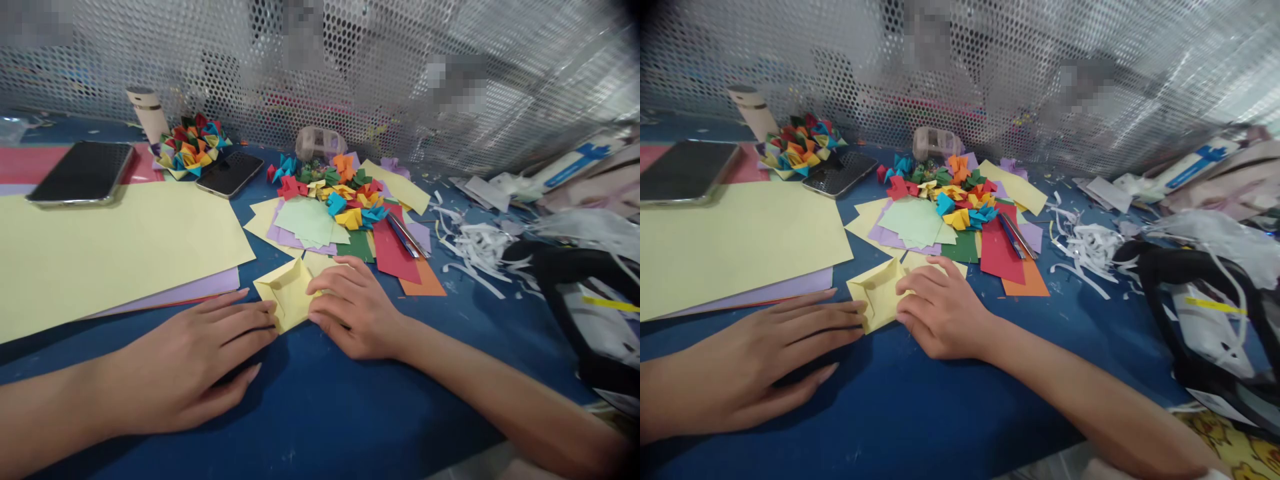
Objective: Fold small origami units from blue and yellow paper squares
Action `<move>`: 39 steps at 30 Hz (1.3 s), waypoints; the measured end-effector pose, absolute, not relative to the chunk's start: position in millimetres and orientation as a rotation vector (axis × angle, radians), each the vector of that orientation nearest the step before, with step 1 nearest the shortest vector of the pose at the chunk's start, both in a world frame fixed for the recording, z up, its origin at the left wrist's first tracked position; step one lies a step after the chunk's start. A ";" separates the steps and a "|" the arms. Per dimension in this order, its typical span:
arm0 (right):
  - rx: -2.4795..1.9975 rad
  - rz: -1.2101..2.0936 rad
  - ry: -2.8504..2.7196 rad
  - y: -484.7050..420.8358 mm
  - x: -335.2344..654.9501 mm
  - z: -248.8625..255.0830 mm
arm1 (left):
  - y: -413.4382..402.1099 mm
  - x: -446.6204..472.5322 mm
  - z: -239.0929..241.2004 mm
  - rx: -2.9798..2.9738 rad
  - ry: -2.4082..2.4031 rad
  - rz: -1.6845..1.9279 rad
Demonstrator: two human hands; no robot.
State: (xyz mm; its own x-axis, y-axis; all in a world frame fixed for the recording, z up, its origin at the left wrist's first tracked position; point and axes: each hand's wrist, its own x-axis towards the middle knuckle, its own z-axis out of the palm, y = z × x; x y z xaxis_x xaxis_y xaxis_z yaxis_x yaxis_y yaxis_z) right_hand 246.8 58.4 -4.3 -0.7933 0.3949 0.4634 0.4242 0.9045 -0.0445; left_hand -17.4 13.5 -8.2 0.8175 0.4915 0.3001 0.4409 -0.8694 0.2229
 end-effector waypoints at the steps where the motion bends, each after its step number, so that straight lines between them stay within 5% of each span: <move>1: -0.599 -0.107 -2.581 58.6 246.6 -5.1 | 13.3 -17.4 -9.0 2.861 0.739 0.536; 19: -0.923 -0.082 -2.561 67.2 245.1 -10.9 | 15.9 -14.5 -6.2 2.866 0.711 0.485; 39: -0.791 -0.119 -2.555 65.9 251.4 -4.2 | 11.5 -17.2 -11.0 2.931 0.849 0.491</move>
